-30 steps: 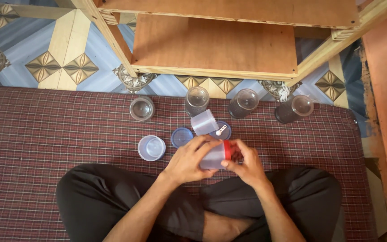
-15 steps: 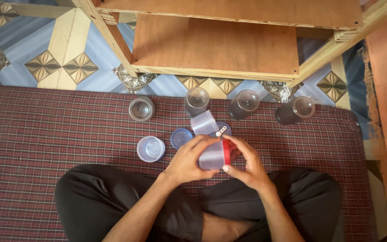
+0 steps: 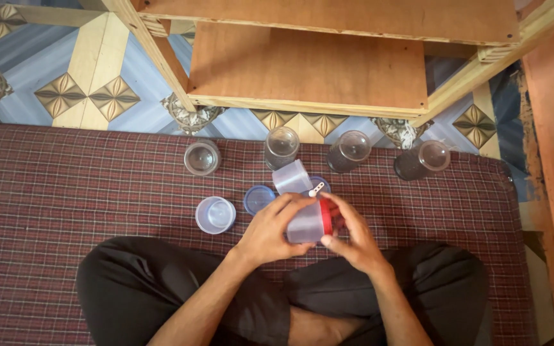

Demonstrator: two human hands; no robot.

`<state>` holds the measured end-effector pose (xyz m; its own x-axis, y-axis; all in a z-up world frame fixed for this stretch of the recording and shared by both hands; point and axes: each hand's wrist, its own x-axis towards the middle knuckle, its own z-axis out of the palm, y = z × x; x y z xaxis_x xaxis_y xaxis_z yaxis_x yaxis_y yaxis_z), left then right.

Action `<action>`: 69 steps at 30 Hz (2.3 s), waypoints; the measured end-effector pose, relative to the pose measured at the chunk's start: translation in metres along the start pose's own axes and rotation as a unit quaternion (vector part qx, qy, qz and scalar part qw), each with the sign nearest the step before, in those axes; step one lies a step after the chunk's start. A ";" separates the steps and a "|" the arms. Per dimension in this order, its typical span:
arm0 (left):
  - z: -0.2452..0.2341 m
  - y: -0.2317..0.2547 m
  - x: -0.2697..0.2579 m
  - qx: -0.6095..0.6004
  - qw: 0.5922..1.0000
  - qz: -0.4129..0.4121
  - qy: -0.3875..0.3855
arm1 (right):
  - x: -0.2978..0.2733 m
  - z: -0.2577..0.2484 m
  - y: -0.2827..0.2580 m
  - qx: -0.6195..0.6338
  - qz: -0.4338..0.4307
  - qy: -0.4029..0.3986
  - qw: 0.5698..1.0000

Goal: The person sits on a floor mat and opens several small plastic containers, removes their lids, and places the containers and lids on a nearby wooden shelf. The person handles each container individually, unscrews the lids, and arranges them on the shelf.

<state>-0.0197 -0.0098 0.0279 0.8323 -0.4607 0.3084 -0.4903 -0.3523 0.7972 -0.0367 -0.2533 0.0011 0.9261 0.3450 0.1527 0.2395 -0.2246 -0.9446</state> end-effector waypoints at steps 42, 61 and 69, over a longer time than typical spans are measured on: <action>0.019 0.017 -0.018 0.014 0.990 0.026 0.141 | -0.011 0.019 0.003 0.138 0.029 0.282 0.949; 0.020 0.015 -0.013 -0.032 0.990 -0.053 0.126 | 0.222 -0.236 -0.059 -0.375 -0.011 0.460 0.805; 0.020 0.013 -0.003 -0.046 0.989 -0.094 0.106 | 0.220 -0.216 -0.011 -0.385 -0.063 0.493 0.777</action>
<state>-0.0339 -0.0291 0.0264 0.9465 -0.2102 0.2448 -0.3049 -0.3349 0.8916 0.2274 -0.3721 0.1079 0.5628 -0.3732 0.7375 0.0974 -0.8561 -0.5076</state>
